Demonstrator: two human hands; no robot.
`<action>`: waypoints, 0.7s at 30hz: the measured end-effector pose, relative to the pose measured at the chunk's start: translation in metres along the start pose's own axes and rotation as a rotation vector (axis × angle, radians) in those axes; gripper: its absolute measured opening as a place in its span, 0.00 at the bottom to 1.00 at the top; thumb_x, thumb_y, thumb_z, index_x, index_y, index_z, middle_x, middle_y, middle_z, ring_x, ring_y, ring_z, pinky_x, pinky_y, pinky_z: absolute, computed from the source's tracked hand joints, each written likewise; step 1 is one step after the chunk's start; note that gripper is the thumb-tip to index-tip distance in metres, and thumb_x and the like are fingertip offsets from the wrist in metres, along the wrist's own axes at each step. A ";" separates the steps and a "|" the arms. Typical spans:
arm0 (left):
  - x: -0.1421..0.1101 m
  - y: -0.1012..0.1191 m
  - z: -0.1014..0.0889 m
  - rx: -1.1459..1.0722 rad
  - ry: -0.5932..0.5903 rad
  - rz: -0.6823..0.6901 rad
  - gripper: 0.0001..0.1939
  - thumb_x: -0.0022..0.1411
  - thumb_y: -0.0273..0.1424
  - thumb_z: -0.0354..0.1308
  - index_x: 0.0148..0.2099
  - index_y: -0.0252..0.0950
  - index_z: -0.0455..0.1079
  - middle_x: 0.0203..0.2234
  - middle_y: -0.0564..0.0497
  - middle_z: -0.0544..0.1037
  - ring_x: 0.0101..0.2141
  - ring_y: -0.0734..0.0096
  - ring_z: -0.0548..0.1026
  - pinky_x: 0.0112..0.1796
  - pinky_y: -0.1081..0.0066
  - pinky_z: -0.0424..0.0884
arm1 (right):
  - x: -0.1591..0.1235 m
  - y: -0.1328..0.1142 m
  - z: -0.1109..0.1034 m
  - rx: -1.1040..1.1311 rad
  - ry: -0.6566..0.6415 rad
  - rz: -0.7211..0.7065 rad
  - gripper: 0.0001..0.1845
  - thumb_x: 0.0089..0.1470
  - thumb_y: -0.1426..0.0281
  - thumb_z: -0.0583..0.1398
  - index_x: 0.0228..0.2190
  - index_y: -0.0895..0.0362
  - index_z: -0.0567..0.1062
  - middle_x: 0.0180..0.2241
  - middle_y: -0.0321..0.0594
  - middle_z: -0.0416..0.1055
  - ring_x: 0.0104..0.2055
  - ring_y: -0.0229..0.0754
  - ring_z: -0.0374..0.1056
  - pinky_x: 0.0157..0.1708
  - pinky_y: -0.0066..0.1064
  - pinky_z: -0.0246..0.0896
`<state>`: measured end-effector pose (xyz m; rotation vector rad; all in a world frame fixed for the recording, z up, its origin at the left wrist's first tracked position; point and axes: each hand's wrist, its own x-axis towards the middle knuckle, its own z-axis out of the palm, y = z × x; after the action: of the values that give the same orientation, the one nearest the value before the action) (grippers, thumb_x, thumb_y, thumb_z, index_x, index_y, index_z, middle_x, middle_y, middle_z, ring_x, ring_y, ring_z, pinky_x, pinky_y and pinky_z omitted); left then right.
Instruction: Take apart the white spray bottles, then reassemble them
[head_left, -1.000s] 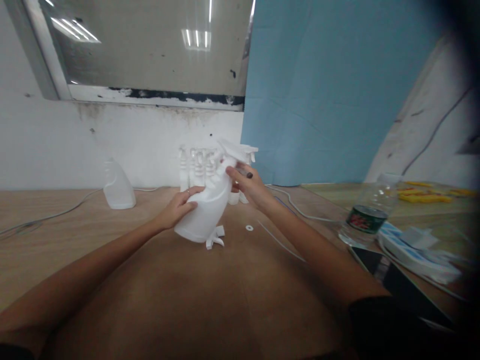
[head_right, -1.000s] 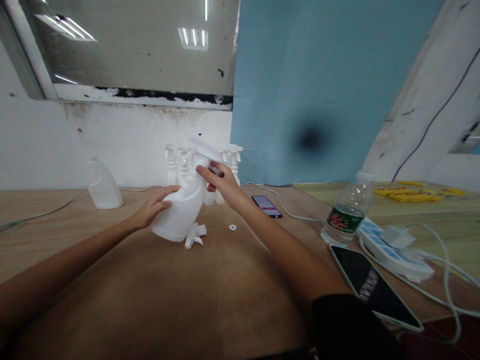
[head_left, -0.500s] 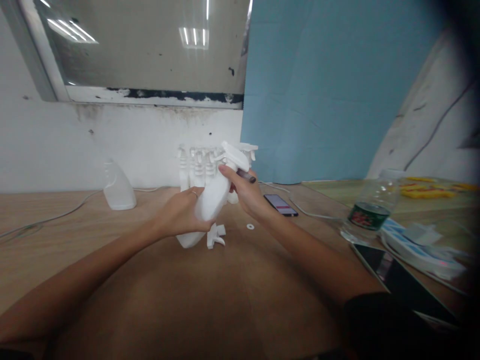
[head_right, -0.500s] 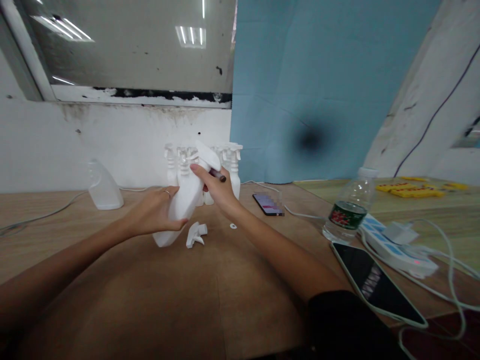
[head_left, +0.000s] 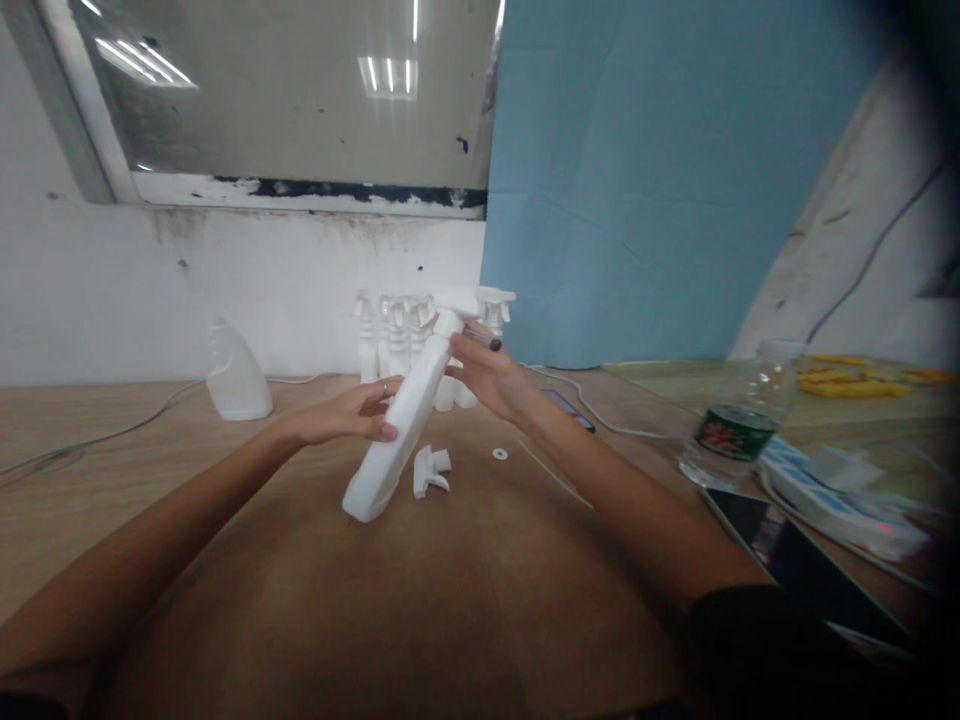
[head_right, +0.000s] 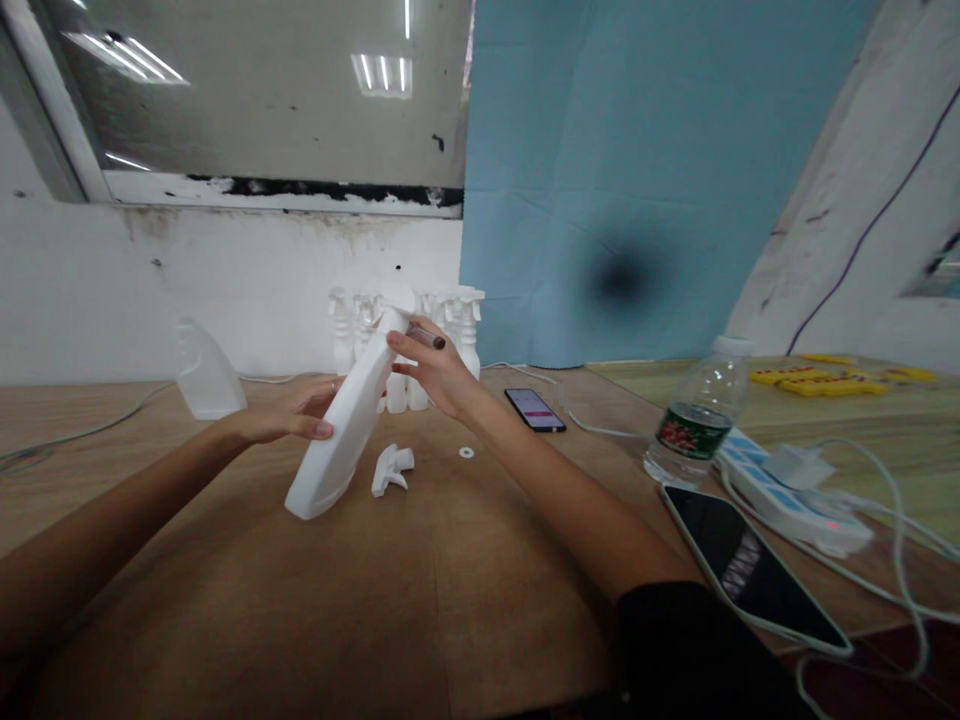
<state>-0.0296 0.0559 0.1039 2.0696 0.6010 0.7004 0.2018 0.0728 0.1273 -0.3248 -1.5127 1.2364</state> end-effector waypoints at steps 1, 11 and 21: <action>0.000 0.001 0.002 0.006 0.001 -0.007 0.30 0.51 0.38 0.65 0.57 0.37 0.69 0.50 0.43 0.75 0.55 0.47 0.70 0.54 0.54 0.67 | 0.000 0.001 0.001 -0.010 0.024 -0.009 0.15 0.45 0.62 0.70 0.36 0.49 0.76 0.41 0.36 0.75 0.46 0.45 0.69 0.44 0.36 0.67; -0.010 -0.003 -0.014 -0.279 -0.025 -0.184 0.36 0.34 0.47 0.68 0.46 0.33 0.76 0.38 0.39 0.81 0.46 0.35 0.76 0.42 0.51 0.74 | 0.005 -0.017 -0.010 0.071 0.035 -0.013 0.16 0.47 0.55 0.67 0.34 0.50 0.74 0.47 0.38 0.75 0.54 0.49 0.67 0.51 0.41 0.66; -0.059 0.009 -0.117 0.437 0.393 -0.516 0.29 0.34 0.27 0.75 0.44 0.37 0.74 0.37 0.49 0.79 0.48 0.54 0.76 0.47 0.61 0.74 | 0.005 -0.089 -0.072 -0.335 0.358 -0.324 0.16 0.63 0.55 0.51 0.39 0.49 0.74 0.56 0.37 0.69 0.63 0.45 0.60 0.51 0.40 0.67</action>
<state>-0.1490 0.0800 0.1532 2.0278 1.5623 0.7093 0.2960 0.0766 0.1927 -0.4723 -1.3881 0.6301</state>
